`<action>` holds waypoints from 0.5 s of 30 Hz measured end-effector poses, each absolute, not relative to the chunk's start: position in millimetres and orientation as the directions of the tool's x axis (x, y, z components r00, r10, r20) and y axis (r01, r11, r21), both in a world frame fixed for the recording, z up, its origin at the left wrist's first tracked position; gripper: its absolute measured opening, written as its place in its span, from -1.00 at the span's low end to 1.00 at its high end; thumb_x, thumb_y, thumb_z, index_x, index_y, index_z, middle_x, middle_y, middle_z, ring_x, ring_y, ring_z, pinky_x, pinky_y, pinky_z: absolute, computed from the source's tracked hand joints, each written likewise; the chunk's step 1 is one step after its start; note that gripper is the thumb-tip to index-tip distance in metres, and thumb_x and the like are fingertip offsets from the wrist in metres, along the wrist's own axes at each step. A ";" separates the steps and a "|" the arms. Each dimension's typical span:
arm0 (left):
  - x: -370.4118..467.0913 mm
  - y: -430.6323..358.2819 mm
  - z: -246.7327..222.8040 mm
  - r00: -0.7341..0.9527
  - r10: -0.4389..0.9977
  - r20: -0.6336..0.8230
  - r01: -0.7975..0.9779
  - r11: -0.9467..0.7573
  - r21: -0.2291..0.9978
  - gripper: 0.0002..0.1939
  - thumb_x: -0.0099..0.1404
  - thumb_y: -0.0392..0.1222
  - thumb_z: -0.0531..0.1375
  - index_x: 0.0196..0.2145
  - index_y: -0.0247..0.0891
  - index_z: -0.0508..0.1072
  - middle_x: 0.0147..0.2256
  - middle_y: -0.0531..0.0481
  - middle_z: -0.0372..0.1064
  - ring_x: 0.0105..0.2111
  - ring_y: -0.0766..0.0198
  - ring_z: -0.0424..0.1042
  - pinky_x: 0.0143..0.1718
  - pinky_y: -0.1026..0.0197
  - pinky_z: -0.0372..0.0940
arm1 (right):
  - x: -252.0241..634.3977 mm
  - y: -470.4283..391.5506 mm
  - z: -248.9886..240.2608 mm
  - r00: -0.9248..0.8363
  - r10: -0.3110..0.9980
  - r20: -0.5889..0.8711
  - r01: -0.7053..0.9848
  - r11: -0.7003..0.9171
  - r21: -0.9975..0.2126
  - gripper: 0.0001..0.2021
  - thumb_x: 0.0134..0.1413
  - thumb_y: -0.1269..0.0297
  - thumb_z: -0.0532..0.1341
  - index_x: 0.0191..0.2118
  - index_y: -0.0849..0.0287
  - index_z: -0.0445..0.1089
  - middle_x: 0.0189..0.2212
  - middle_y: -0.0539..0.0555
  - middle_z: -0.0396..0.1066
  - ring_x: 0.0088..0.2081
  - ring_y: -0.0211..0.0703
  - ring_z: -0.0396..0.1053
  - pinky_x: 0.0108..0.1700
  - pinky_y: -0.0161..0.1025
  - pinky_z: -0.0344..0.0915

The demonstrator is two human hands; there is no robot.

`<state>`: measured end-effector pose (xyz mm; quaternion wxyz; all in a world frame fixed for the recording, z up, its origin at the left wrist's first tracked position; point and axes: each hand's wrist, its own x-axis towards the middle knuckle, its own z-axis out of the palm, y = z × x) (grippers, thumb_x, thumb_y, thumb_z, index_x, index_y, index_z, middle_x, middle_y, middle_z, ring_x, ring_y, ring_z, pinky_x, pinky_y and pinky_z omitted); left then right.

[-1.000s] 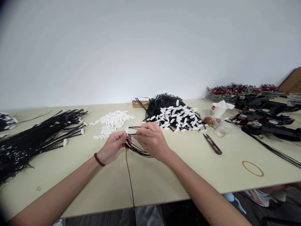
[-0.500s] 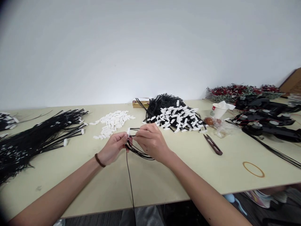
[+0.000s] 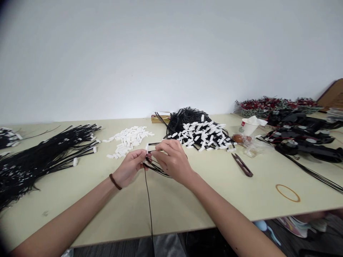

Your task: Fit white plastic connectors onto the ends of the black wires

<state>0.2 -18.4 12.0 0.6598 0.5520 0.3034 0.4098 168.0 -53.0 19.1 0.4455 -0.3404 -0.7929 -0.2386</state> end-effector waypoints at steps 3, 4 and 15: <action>-0.6 -13.2 9.6 0.368 0.930 -0.001 -0.262 0.104 0.960 -0.71 0.03 -0.03 0.24 -0.45 -0.37 0.42 -0.49 -0.02 0.32 -0.49 0.37 0.29 -0.53 0.35 0.23 | 164.4 -55.4 18.8 -0.374 0.329 0.867 0.736 0.674 0.062 -0.81 0.04 0.48 0.12 -0.23 0.09 0.35 -0.28 0.07 0.38 -0.14 -0.16 0.23 -0.13 -0.14 0.22; -1.2 -11.5 9.1 0.334 0.942 -0.020 -0.281 0.119 0.952 -0.71 0.03 -0.04 0.24 -0.45 -0.37 0.42 -0.50 -0.01 0.33 -0.50 0.38 0.30 -0.52 0.35 0.23 | 162.7 -55.8 17.9 -0.409 0.329 0.851 0.705 0.706 0.066 -0.78 0.03 0.49 0.11 -0.21 0.09 0.35 -0.26 0.07 0.38 -0.12 -0.16 0.23 -0.11 -0.14 0.23; -3.8 -8.8 14.0 0.247 0.964 -0.097 -0.359 0.184 0.915 -0.80 0.12 -0.14 0.18 -0.41 -0.38 0.42 -0.51 -0.03 0.36 -0.52 0.38 0.33 -0.50 0.34 0.24 | 151.7 -50.4 5.4 -0.488 0.414 0.769 0.464 0.869 -0.174 -0.79 0.10 0.47 0.06 -0.22 0.09 0.38 -0.26 0.03 0.45 -0.07 -0.16 0.32 -0.03 -0.19 0.34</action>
